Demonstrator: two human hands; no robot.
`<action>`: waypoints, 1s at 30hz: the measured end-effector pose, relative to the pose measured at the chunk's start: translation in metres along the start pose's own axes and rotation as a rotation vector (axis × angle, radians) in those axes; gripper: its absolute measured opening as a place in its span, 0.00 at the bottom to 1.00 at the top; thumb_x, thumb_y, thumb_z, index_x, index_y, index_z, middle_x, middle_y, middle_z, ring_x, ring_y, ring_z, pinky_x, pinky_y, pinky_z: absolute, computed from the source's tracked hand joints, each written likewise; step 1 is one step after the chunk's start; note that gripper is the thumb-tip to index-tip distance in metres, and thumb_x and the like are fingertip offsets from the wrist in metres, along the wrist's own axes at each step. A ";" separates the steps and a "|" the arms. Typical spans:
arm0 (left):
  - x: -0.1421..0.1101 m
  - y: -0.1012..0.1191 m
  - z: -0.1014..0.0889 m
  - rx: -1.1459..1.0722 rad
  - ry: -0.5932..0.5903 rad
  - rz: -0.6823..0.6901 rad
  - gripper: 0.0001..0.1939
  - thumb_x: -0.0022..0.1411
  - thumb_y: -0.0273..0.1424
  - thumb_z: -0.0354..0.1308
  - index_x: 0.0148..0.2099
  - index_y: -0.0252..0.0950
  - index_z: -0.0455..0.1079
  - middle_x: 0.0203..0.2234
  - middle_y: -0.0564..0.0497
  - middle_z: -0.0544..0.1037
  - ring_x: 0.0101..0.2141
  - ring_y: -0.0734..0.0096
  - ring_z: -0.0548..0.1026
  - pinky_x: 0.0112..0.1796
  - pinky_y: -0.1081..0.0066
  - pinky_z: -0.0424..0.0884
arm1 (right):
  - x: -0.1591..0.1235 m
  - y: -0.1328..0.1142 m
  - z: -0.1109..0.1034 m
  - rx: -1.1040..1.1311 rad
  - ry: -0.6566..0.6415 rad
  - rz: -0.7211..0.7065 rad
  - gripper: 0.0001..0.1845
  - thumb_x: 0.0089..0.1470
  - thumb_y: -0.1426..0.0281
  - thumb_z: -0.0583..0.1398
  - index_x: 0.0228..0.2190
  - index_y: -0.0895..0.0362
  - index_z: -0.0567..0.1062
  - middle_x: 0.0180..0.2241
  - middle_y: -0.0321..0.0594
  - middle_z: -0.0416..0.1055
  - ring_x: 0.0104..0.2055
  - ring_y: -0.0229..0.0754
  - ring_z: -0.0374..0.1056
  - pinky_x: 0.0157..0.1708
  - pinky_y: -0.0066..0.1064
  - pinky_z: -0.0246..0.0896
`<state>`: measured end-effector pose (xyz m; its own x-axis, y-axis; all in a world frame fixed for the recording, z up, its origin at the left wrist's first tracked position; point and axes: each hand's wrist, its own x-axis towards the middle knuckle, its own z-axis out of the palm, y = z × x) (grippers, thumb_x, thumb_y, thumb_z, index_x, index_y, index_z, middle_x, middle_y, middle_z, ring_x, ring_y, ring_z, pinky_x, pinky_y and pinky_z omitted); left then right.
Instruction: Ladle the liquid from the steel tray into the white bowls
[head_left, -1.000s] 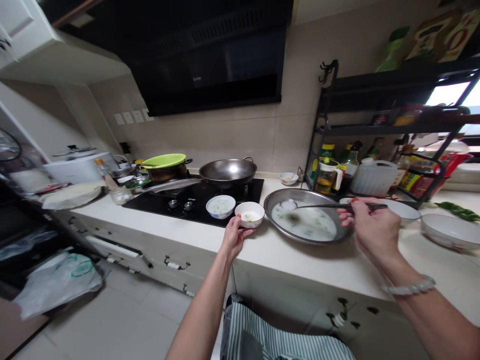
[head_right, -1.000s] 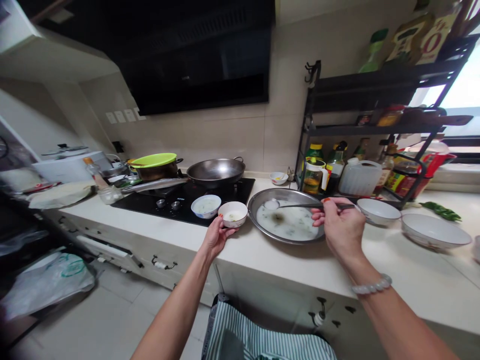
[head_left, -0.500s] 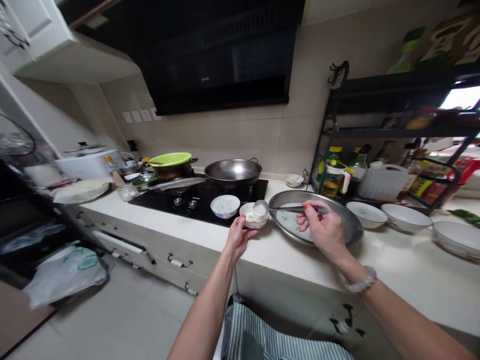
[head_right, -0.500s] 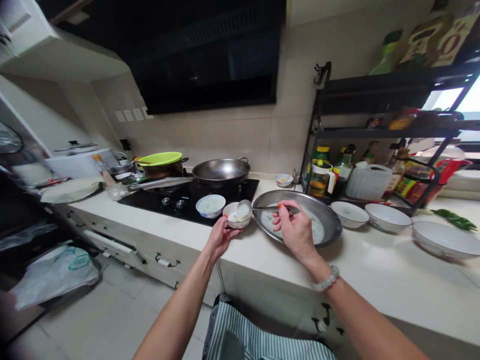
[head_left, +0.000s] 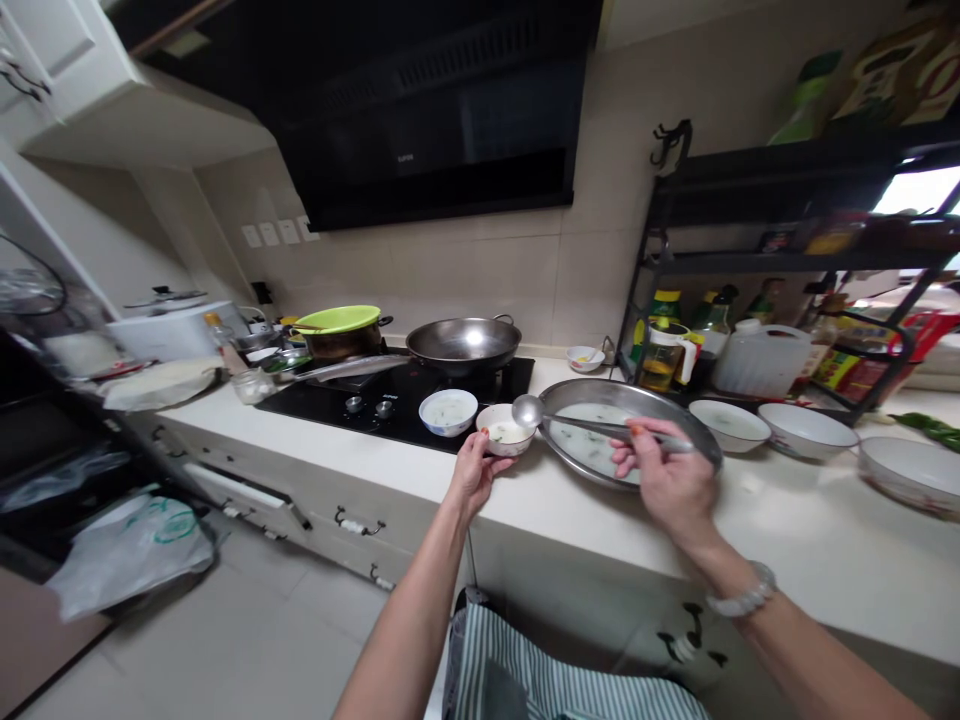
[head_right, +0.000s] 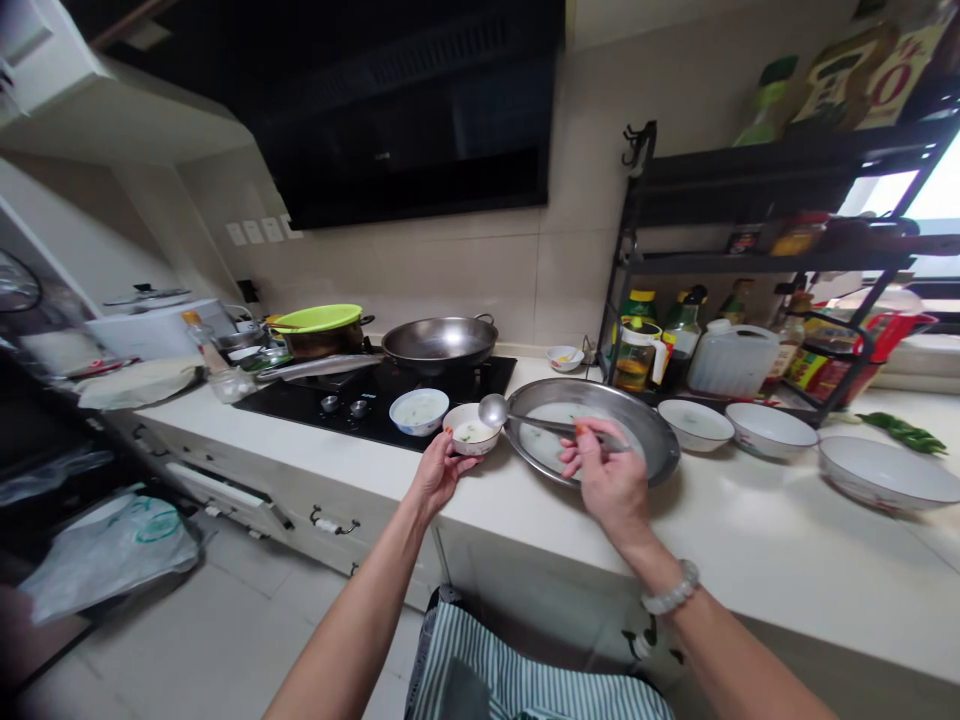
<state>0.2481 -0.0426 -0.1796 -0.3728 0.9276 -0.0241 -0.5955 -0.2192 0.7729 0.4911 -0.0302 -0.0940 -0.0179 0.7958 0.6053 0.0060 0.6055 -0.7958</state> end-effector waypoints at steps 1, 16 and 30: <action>0.000 0.000 0.000 0.002 0.000 0.000 0.16 0.58 0.37 0.61 0.43 0.33 0.65 0.36 0.45 0.75 0.28 0.66 0.79 0.26 0.70 0.77 | 0.003 0.001 -0.006 0.013 0.073 0.053 0.14 0.56 0.58 0.58 0.35 0.57 0.71 0.20 0.37 0.72 0.19 0.40 0.69 0.17 0.30 0.66; 0.000 0.001 0.000 0.019 0.010 -0.007 0.16 0.59 0.37 0.60 0.45 0.32 0.66 0.38 0.43 0.77 0.30 0.63 0.79 0.27 0.70 0.77 | -0.002 0.027 -0.070 -0.313 0.161 0.085 0.20 0.50 0.51 0.58 0.35 0.55 0.71 0.16 0.35 0.69 0.23 0.46 0.72 0.25 0.36 0.68; -0.001 0.002 0.000 0.015 0.010 -0.015 0.16 0.60 0.36 0.60 0.46 0.32 0.66 0.36 0.44 0.77 0.28 0.66 0.79 0.25 0.72 0.76 | 0.014 0.021 -0.075 -0.035 0.324 0.346 0.15 0.43 0.59 0.65 0.29 0.55 0.70 0.17 0.38 0.72 0.17 0.41 0.68 0.13 0.29 0.64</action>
<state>0.2473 -0.0439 -0.1776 -0.3712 0.9276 -0.0420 -0.5904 -0.2008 0.7818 0.5663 -0.0053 -0.1013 0.3040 0.9097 0.2827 -0.0092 0.2996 -0.9540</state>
